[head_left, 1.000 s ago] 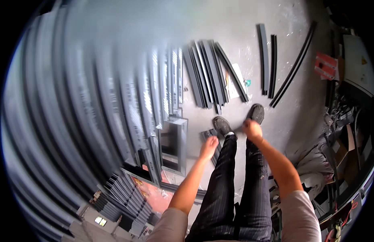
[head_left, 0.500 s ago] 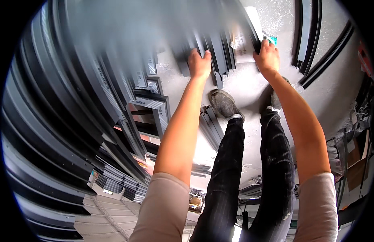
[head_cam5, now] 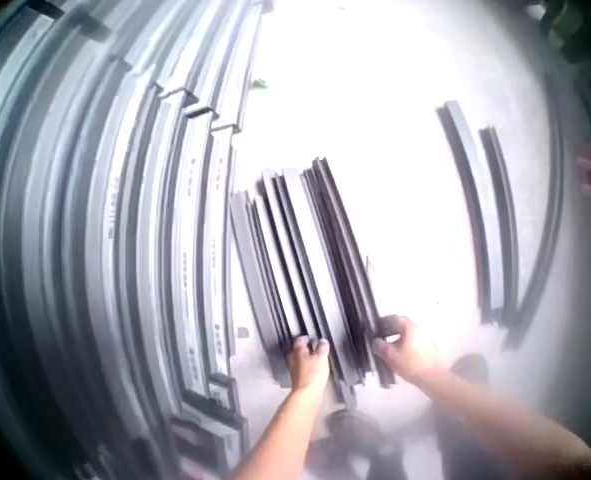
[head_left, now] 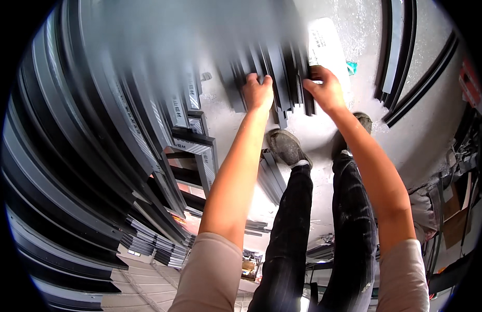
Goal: The person inputs settings on a control screen, cuts metal frame profiles using a chop saw, stacks the cut pieces on the floor, and cuts additional metal profiles with the saw.
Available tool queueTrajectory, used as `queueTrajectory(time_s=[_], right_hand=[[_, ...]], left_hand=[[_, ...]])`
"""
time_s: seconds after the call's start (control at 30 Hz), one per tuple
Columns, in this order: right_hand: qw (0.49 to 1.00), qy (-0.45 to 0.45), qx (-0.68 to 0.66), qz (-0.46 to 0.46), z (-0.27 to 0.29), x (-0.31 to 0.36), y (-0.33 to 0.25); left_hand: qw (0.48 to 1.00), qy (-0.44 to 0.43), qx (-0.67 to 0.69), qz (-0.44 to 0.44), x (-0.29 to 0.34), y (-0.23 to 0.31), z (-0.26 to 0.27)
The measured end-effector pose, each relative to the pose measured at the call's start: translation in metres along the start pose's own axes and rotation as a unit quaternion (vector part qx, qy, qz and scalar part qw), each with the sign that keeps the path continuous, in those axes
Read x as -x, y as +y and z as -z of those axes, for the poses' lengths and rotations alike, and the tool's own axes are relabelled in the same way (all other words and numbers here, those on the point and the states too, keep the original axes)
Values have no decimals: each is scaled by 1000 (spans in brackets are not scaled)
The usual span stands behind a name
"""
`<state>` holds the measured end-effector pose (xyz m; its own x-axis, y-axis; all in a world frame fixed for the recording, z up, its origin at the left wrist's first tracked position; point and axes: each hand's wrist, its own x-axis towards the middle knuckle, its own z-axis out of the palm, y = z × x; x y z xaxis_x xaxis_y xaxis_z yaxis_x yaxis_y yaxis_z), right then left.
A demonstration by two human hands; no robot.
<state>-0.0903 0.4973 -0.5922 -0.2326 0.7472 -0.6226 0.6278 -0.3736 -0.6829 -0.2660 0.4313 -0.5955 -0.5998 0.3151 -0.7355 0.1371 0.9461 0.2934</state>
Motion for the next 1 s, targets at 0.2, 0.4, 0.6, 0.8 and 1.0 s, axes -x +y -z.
queueTrajectory(time_s=[0.2, 0.4, 0.6, 0.8, 1.0], right_hand=[[995, 17, 16, -96, -41, -10, -18], [995, 83, -34, -52, -38, -4, -5], [999, -29, -9, -40, 0, -1, -1], [995, -78, -25, -48, 30, 13, -15], [992, -9, 117, 47, 49, 37, -25]], left_hand=[[994, -33, 102, 27, 14, 8, -3], [965, -140, 207, 81, 3, -4, -4], [900, -290, 293, 143, -7, -15, -9], [821, -365, 413, 148, 21, -2, -14], [828, -348, 433, 76, 74, 39, -2]])
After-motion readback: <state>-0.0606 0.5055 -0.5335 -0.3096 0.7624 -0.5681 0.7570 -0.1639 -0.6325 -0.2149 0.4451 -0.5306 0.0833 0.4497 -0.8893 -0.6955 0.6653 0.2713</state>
